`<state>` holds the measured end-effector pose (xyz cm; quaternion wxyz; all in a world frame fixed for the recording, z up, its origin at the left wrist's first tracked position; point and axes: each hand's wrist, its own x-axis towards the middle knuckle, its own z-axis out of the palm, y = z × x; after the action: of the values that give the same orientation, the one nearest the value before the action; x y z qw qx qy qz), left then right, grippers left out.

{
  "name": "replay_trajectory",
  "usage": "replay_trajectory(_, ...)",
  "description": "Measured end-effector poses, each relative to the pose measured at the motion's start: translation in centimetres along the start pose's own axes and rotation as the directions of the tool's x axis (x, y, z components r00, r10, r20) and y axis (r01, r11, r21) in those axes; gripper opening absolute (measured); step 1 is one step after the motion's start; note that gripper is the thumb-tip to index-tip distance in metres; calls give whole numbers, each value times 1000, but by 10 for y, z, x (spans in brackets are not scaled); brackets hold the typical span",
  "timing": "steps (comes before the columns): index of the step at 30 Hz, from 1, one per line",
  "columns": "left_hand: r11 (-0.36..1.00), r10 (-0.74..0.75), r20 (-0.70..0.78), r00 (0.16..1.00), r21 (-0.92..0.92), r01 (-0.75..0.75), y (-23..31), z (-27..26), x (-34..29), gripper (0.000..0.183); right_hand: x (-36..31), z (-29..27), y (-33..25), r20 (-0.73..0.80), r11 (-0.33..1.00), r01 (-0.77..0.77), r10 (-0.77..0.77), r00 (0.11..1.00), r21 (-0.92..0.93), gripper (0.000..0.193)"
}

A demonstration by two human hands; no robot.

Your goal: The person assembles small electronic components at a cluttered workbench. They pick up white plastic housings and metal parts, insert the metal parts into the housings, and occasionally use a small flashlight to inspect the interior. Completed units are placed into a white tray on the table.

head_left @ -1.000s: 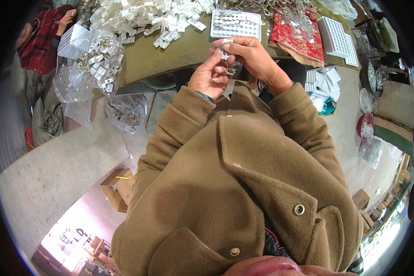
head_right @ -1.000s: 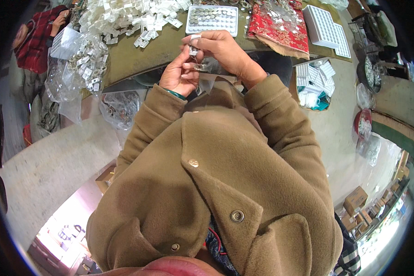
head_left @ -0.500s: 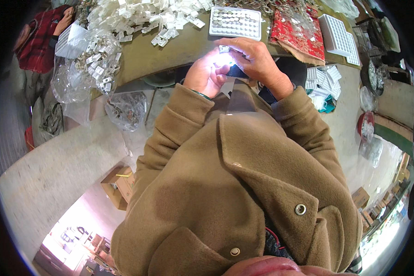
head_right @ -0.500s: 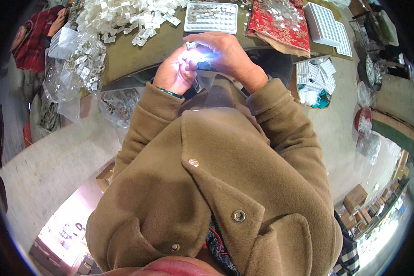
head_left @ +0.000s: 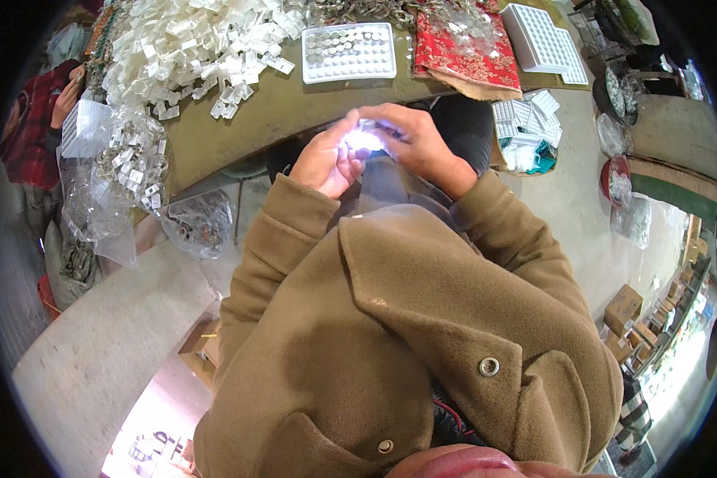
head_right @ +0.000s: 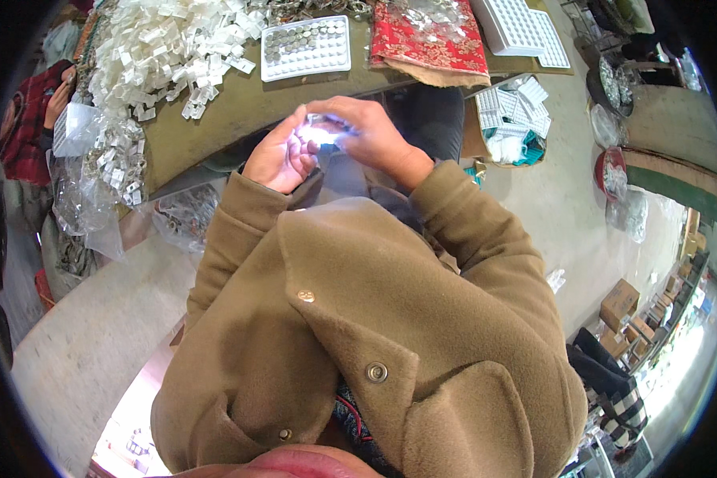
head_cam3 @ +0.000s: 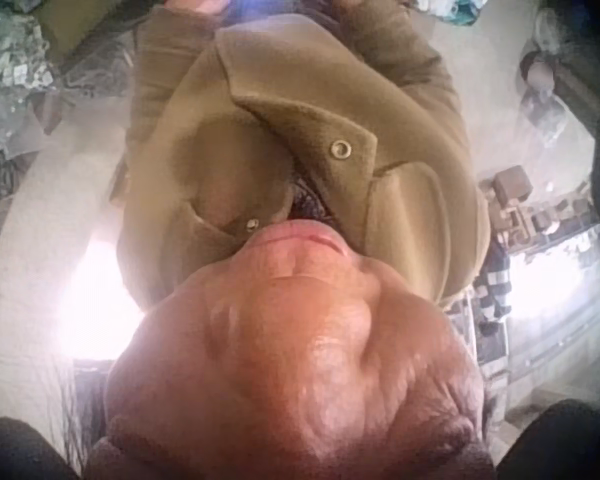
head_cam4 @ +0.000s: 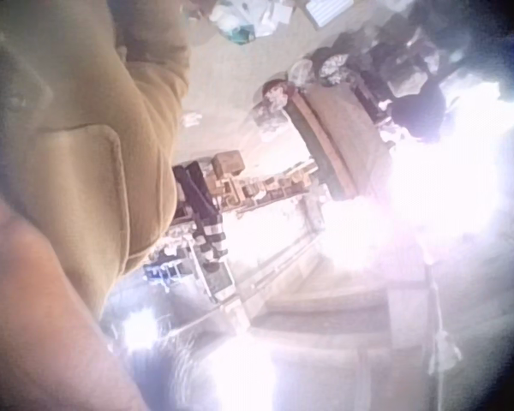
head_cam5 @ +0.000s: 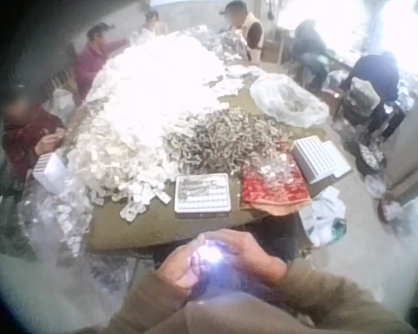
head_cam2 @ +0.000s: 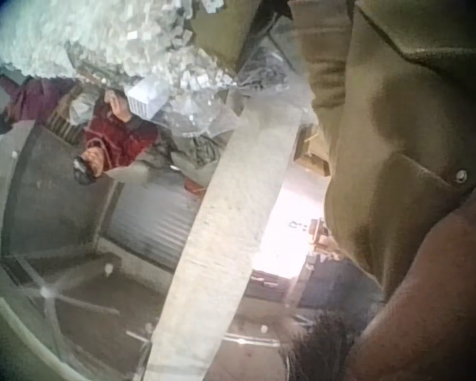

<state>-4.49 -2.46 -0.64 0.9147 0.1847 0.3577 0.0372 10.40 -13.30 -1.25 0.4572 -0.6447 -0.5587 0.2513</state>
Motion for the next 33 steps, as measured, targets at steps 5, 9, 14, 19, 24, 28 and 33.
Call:
replay_trajectory(5,961,-36,154,987,-266,77,-2,15,3,16,6,-2,-5,-7,728,-119,168,986,675,34)
replay_trajectory(9,931,16,237,971,-359,73,2,25,-2,16,11,-6,-15,66,590,-173,199,978,789,35)
replay_trajectory(14,891,29,302,953,-441,112,2,25,-2,17,14,-5,-23,36,660,-137,164,986,739,31)
replay_trajectory(19,853,37,412,910,-488,186,-2,19,1,24,13,-2,-29,5,739,-107,138,990,665,25)
replay_trajectory(24,867,119,459,880,-481,133,-9,18,-1,22,15,6,-42,-22,711,-96,155,988,696,20)
replay_trajectory(28,860,127,446,886,-494,126,-9,17,-3,23,22,12,-45,-239,868,136,-21,971,477,17)
replay_trajectory(33,871,72,343,937,-479,109,-8,22,-10,22,16,10,-42,-60,756,-103,185,981,647,16)
